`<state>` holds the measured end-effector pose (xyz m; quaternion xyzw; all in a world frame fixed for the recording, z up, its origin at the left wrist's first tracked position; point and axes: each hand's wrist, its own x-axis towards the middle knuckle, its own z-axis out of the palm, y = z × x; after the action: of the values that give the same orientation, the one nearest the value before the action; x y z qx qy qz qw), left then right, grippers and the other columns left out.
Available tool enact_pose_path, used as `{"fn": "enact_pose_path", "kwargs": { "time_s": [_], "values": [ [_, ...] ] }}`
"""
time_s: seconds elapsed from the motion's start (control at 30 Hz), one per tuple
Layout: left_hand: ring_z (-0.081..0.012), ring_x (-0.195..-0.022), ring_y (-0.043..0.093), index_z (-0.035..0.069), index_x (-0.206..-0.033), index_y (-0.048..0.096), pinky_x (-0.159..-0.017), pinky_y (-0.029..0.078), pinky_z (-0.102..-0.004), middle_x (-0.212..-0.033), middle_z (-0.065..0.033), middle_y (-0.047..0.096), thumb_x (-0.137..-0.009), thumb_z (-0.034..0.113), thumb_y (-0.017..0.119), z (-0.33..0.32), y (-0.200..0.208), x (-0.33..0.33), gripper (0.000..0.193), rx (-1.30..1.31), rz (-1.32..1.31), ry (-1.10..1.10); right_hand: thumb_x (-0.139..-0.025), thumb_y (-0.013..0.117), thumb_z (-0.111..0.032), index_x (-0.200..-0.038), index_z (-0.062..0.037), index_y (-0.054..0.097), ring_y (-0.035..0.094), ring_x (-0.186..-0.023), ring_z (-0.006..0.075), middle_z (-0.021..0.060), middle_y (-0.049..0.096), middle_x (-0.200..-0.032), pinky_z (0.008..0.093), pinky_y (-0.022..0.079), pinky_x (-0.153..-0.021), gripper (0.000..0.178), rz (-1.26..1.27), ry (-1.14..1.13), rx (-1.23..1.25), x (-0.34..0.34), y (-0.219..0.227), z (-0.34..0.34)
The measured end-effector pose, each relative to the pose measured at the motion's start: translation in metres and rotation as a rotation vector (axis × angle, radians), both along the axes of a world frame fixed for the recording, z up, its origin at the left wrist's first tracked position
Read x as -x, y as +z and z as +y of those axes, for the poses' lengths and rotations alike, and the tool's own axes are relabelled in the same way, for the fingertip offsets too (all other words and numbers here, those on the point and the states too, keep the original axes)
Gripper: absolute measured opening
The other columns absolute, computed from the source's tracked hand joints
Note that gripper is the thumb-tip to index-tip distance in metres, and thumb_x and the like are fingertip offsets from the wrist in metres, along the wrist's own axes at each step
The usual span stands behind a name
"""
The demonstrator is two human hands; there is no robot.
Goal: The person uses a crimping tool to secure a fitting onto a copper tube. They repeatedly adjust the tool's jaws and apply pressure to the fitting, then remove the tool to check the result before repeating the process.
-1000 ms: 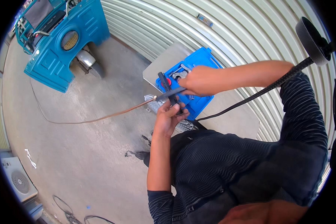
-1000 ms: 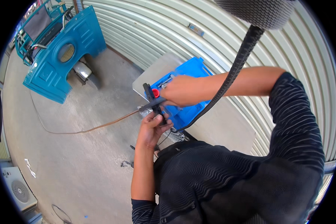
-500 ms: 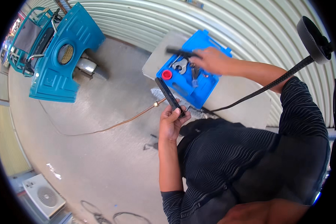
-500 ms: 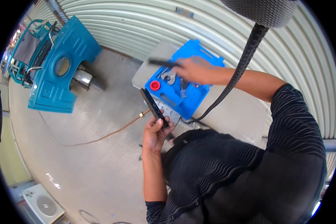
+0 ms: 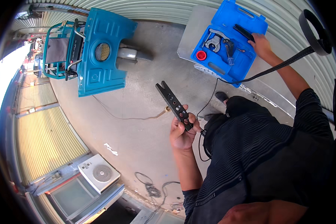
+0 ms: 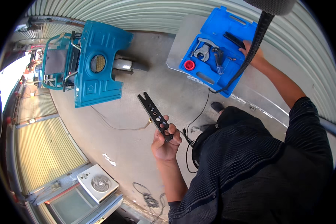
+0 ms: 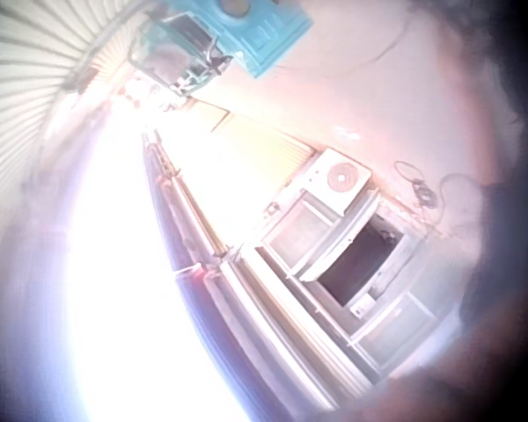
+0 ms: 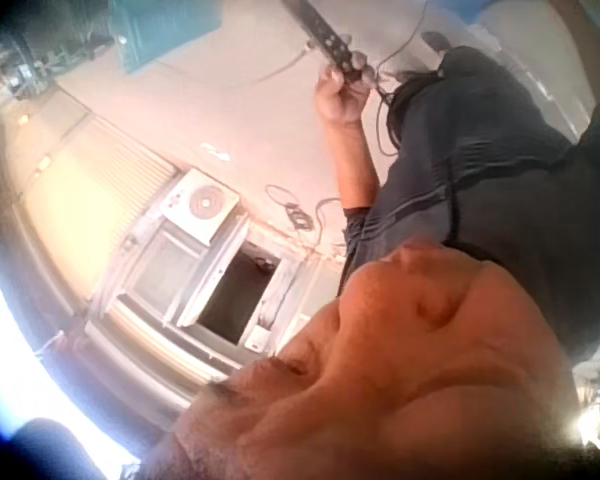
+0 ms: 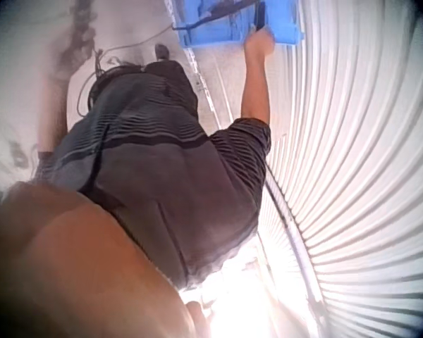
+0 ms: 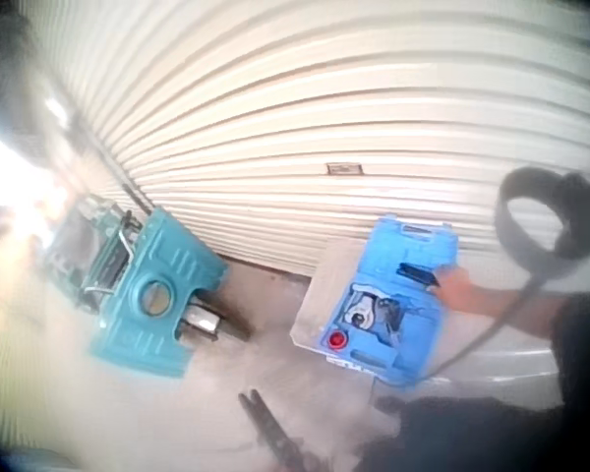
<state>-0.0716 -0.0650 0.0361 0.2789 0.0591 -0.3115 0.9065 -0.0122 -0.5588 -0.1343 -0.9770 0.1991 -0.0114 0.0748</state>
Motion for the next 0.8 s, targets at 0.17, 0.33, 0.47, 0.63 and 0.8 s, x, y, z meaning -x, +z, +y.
{"fn": "enact_pose_path", "kwargs": {
  "time_s": [0.17,0.33,0.47,0.63,0.8],
  "values": [
    [-0.0235,-0.075,0.057,0.002,-0.153,0.029,-0.064,0.050,-0.0354,-0.102,-0.0128,0.059,-0.091,0.028,0.073,0.006,0.005,0.002,0.080,0.007,-0.010,0.003,-0.093,0.067,-0.030,-0.129,-0.0053,0.062,0.057,-0.116,0.0342,0.0164,0.064,-0.117,0.0451,0.047,-0.099,0.044,-0.064,0.066,-0.002,0.002,0.005,-0.011],
    [-0.0304,-0.071,0.064,0.007,-0.157,0.020,-0.063,0.056,-0.0406,-0.091,-0.0170,0.058,-0.083,0.020,0.077,-0.010,0.020,0.002,0.095,0.001,0.060,0.071,-0.088,0.071,-0.025,-0.121,-0.0102,0.067,0.057,-0.115,0.0299,0.0130,0.066,-0.113,0.0448,0.049,-0.094,0.037,-0.361,0.128,0.179,0.002,0.013,-0.003],
    [-0.0319,-0.074,0.063,0.004,-0.153,0.031,-0.067,0.056,-0.0435,-0.091,-0.0173,0.059,-0.084,0.019,0.075,-0.017,0.006,0.005,0.083,-0.020,0.061,0.083,-0.091,0.067,-0.024,-0.119,-0.0076,0.066,0.064,-0.104,0.0350,0.0148,0.068,-0.109,0.0453,0.053,-0.087,0.032,-0.274,0.045,-0.146,0.006,0.055,0.043],
    [-0.0227,-0.068,0.051,0.004,-0.146,0.041,-0.059,0.043,-0.0344,-0.092,-0.0121,0.053,-0.087,0.017,0.065,-0.021,0.010,0.009,0.064,-0.094,0.136,0.102,-0.092,0.065,-0.029,-0.120,-0.0048,0.064,0.069,-0.092,0.0382,0.0170,0.072,-0.100,0.0477,0.055,-0.079,0.037,-0.140,-0.034,-0.356,-0.002,0.058,0.064],
    [-0.0099,-0.046,0.037,0.006,-0.125,0.054,-0.039,0.028,-0.0240,-0.076,-0.0031,0.047,-0.105,0.044,0.045,-0.014,0.034,0.006,0.043,-0.303,0.303,0.250,-0.092,0.067,-0.040,-0.131,0.0013,0.055,0.071,-0.087,0.0376,0.0212,0.072,-0.090,0.0474,0.055,-0.076,0.058,-0.070,-0.043,-0.446,-0.025,0.035,0.085]
  ]
}}
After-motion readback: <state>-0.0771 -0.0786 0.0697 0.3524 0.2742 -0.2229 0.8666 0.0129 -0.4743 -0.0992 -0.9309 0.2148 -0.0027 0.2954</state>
